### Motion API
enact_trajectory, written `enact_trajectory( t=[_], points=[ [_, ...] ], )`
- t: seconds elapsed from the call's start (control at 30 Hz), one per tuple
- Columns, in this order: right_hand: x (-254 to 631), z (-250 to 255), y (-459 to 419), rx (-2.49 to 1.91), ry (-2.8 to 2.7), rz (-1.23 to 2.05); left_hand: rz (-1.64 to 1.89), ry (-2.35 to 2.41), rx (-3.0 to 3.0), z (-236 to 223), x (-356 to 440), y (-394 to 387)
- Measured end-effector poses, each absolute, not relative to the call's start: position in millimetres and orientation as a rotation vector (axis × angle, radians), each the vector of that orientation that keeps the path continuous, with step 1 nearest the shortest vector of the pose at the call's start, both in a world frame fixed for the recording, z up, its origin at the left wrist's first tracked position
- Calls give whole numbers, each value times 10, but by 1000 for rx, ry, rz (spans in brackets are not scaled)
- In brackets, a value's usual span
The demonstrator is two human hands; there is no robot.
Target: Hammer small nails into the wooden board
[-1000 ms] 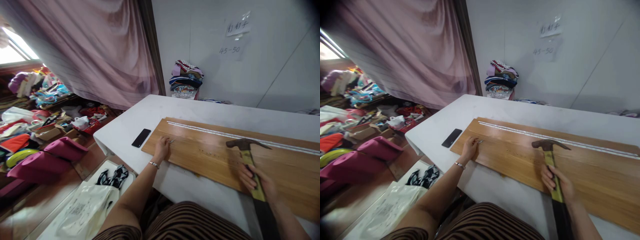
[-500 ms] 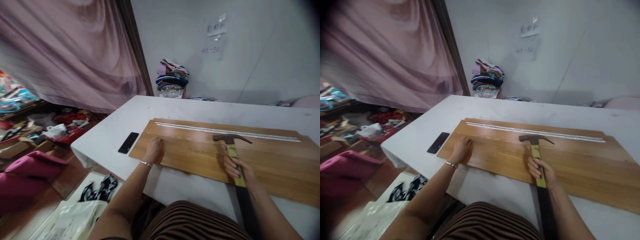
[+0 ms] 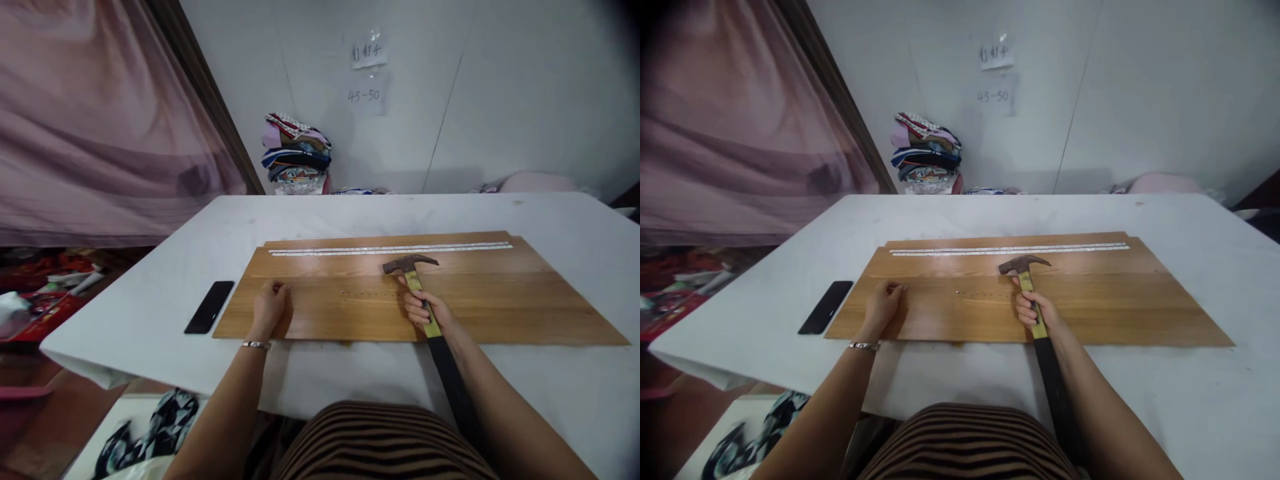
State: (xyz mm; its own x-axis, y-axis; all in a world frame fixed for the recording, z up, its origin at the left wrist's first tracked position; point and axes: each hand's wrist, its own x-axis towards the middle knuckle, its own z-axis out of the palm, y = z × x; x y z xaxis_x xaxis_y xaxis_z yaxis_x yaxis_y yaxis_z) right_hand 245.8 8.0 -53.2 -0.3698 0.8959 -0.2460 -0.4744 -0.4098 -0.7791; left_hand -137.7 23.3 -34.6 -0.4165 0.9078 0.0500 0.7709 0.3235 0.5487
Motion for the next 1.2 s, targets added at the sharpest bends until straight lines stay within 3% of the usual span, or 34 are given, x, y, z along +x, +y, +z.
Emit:
enact_trajectory(
  t=[0.5, 0.87, 1.2],
  points=[
    [2470, -576, 99, -793, -666, 2030, 1376, 1831, 1173, -471, -1330, 231],
    [2505, -683, 160, -643, -595, 2109, 1084, 1258, 1417, -367, 51, 281],
    [2483, -702, 190, -604, -625, 2125, 1022, 1326, 1631, -528, 405, 445]
  ],
)
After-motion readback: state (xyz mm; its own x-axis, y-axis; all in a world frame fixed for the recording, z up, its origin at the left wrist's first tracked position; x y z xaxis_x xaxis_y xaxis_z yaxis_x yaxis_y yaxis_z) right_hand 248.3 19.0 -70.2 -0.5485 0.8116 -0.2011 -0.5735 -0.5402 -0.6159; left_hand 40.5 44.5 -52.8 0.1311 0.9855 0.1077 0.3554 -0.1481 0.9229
